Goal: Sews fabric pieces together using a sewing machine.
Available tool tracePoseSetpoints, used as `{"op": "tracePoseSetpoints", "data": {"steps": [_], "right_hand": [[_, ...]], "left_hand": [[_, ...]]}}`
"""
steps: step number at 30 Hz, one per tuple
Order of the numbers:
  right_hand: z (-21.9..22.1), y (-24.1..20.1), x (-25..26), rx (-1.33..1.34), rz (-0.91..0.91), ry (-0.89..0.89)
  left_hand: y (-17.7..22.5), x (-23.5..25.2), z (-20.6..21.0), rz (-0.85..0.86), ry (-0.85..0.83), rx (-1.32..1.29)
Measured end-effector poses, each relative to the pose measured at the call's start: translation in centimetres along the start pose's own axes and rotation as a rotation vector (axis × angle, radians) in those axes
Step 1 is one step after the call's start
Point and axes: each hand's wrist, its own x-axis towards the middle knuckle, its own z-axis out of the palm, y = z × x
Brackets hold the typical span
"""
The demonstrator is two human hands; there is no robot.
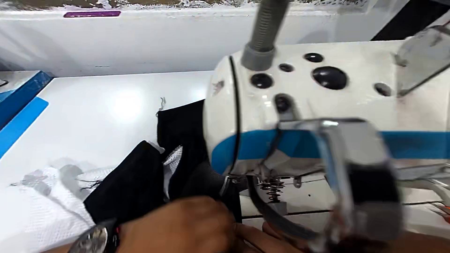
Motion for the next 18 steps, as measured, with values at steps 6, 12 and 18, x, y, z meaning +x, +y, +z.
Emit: {"op": "tracePoseSetpoints", "data": {"steps": [6, 12, 18], "right_hand": [[0.1, 1.7, -1.7, 0.256, -0.016, 0.089], [0.4, 2.3, -1.5, 0.203, 0.002, 0.085], [0.4, 4.6, -0.8, 0.147, 0.074, 0.15]], "left_hand": [[-1.8, -1.5, 2.1, 0.002, -0.003, 0.319], [-3.2, -1.3, 2.1, 0.004, 0.033, 0.308], [-6.8, -0.1, 0.2, 0.035, 0.056, 0.266]]}}
